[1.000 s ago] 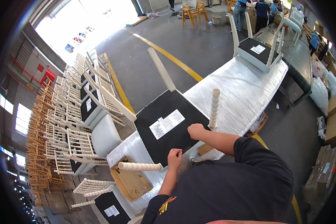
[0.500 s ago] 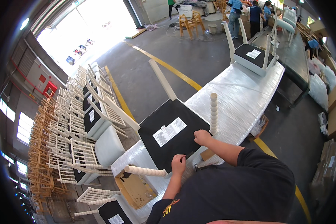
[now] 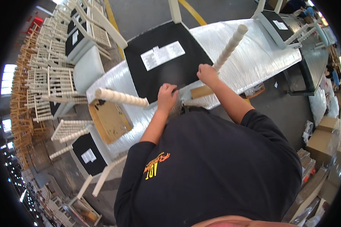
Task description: The person assembles white chairs by inserting legs into the seat frame and securing them with a hammer and wooden block. The person repeatedly lifts and repositions chairs on a workbench, hammers each leg into place, and moves completed chairs aside.
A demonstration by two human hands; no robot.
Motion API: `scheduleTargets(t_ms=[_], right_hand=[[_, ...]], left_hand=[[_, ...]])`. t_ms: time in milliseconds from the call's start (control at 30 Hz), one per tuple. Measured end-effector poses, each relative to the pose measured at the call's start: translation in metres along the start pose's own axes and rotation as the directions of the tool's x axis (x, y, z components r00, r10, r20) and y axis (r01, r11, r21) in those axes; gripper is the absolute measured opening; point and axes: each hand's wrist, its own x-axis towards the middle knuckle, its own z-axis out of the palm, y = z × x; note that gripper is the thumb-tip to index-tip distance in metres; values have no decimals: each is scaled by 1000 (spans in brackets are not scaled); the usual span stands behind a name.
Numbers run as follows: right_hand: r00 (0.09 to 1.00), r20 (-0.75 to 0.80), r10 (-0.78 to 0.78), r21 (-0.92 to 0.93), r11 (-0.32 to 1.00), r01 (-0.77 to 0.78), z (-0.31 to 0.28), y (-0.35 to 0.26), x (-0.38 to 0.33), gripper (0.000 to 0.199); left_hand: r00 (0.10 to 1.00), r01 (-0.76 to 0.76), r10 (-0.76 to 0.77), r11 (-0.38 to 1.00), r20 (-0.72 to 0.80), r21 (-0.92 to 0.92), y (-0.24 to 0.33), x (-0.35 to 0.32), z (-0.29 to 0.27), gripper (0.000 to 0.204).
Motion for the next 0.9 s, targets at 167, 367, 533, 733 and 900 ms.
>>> scheduleTargets(t_ms=[167,367,533,733,900], right_hand=[[999,-33,-24,153,988,29,-12,-4,-3,14],[991,131,-31,432,901,-29,-20,-35,-6,14],[984,149,-92,485,874,8,-13,-51,-10,14],[961,235,-147,488,873,14,-8,-59,-14,14],[936,241,-256,493,863,109,-1,-67,-17,14]], left_hand=[[1000,9,-8,999,-26,34,-1,1,3,21],[999,30,-29,999,-31,25,-6,1,2,19],[1000,-5,5,999,6,39,-8,3,4,19],[1000,-27,27,999,-12,28,-15,0,6,18],[999,-43,43,999,-31,-2,-15,1,8,14]])
